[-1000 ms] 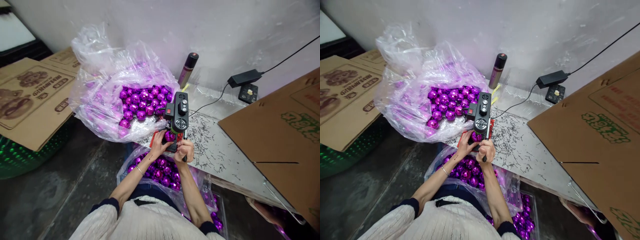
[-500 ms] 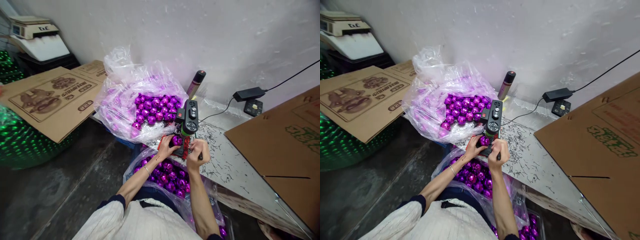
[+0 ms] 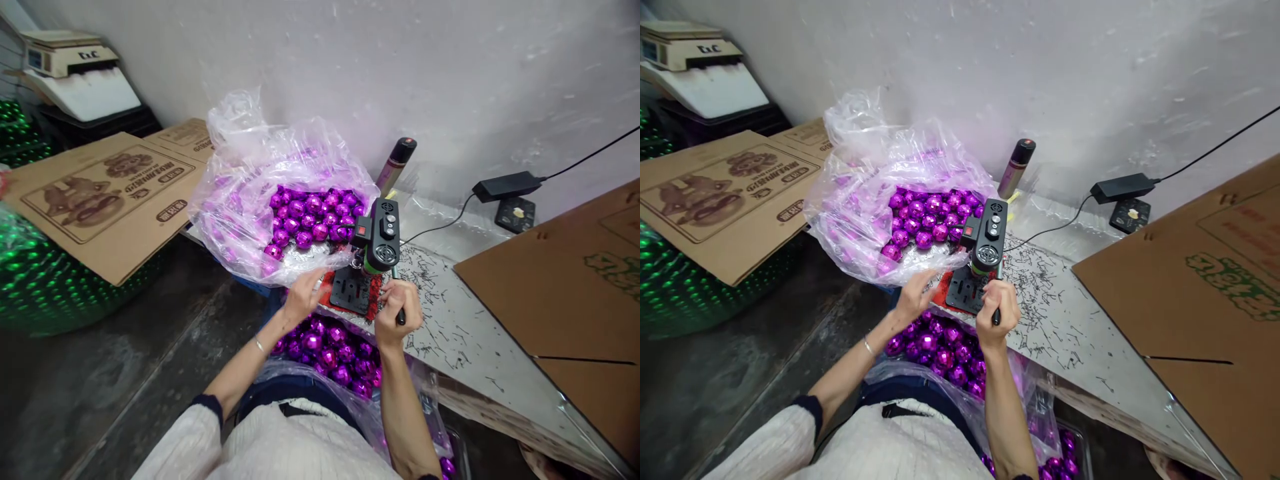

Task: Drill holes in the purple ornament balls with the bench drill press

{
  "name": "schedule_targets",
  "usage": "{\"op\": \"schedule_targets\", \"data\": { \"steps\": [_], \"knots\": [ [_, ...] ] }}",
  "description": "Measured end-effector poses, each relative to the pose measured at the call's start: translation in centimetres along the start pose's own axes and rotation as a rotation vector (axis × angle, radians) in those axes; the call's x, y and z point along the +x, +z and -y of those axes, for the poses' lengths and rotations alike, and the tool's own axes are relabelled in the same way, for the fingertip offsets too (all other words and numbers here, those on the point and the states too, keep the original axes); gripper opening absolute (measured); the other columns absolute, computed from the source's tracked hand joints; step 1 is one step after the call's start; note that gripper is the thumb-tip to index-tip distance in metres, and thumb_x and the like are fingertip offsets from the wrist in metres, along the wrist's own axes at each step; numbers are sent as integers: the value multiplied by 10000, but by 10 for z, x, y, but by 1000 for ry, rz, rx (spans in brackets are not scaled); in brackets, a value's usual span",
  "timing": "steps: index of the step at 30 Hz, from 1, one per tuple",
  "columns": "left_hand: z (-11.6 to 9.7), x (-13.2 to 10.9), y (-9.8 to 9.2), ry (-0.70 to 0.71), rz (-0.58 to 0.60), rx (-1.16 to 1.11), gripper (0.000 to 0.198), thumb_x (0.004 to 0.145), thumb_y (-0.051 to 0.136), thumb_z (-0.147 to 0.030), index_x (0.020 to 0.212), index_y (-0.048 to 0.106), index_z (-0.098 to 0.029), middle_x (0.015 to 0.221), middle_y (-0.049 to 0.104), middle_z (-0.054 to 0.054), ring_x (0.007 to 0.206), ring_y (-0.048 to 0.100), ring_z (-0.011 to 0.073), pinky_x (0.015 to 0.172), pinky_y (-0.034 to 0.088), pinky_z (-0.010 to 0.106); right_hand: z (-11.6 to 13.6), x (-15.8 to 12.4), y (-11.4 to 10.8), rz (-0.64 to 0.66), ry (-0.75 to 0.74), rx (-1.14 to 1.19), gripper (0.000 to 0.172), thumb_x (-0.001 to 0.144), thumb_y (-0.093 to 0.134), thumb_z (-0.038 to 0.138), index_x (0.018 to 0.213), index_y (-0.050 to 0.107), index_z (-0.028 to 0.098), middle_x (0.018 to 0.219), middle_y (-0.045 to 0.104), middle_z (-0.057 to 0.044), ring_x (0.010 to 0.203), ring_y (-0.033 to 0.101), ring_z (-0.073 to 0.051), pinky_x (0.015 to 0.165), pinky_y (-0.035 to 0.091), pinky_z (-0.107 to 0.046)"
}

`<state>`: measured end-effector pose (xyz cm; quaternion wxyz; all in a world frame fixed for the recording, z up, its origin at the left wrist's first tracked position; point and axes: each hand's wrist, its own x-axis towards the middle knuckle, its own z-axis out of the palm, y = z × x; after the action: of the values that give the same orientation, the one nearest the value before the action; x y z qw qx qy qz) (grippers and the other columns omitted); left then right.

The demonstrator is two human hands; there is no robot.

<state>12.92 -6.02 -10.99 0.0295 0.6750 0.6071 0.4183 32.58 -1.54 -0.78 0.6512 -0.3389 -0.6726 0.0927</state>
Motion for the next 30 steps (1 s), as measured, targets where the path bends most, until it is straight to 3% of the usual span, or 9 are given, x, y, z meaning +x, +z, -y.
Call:
{"op": "schedule_targets", "data": {
  "steps": [2,4,6,8,14,17,19,25,30],
  "knots": [
    [22,51,-10,-134,-36,129,402,1034,472,-296,1407,578,-191,1376,632,165,1316,577,302,1142,445,520,1,1,0,3,-9,6,317,992,464,174,684,526,212,691,576,4,686,586,-146,662,419,-313],
    [43,93,-18,-235,120,240,481,945,575,-180,1426,564,-175,1447,575,179,1363,523,335,1159,405,535,3,3,0,6,-23,9,309,987,461,152,691,525,212,693,574,6,690,589,-144,657,421,-309],
    [58,119,-23,-293,296,276,584,875,642,-133,1450,548,-175,1469,557,179,1341,535,344,1143,415,506,3,3,0,11,-40,5,303,983,455,133,699,525,213,694,572,8,691,590,-141,647,419,-303],
    [64,128,-25,-327,341,206,616,859,687,-166,1457,543,-177,1440,585,171,1308,563,338,1126,432,472,3,2,0,15,-55,-3,305,982,450,127,699,521,214,692,572,8,687,590,-140,639,417,-302],
    [31,98,-26,-568,-2,-630,649,851,753,-466,1417,571,-206,1354,665,114,1242,629,299,1092,484,446,3,8,-2,29,-31,2,306,981,454,130,693,503,219,671,563,15,675,588,-137,641,425,-306],
    [2,71,-16,-693,49,-1092,579,831,758,-511,1307,650,-200,1289,702,97,1185,670,275,1056,524,429,8,18,-2,12,7,0,318,988,458,148,682,500,221,650,549,21,654,579,-131,626,426,-303],
    [-13,55,-2,-764,91,-1222,531,815,769,-523,1220,693,-188,1260,717,95,1177,678,276,1064,521,436,11,24,-2,21,34,-6,329,995,457,162,673,492,223,635,530,27,642,574,-126,622,431,-300],
    [-22,33,41,-673,71,-899,633,808,786,-501,1335,630,-187,1352,682,111,1290,616,293,1167,423,459,13,29,-3,27,30,-10,302,989,480,153,696,499,222,658,547,21,645,568,-120,622,438,-294],
    [-23,30,44,-468,160,-399,658,802,826,-467,1372,630,-205,1329,683,135,1263,611,332,1133,429,512,12,25,-4,45,11,-31,276,984,473,150,724,530,222,674,573,7,652,578,-131,625,445,-302]
  ]
}}
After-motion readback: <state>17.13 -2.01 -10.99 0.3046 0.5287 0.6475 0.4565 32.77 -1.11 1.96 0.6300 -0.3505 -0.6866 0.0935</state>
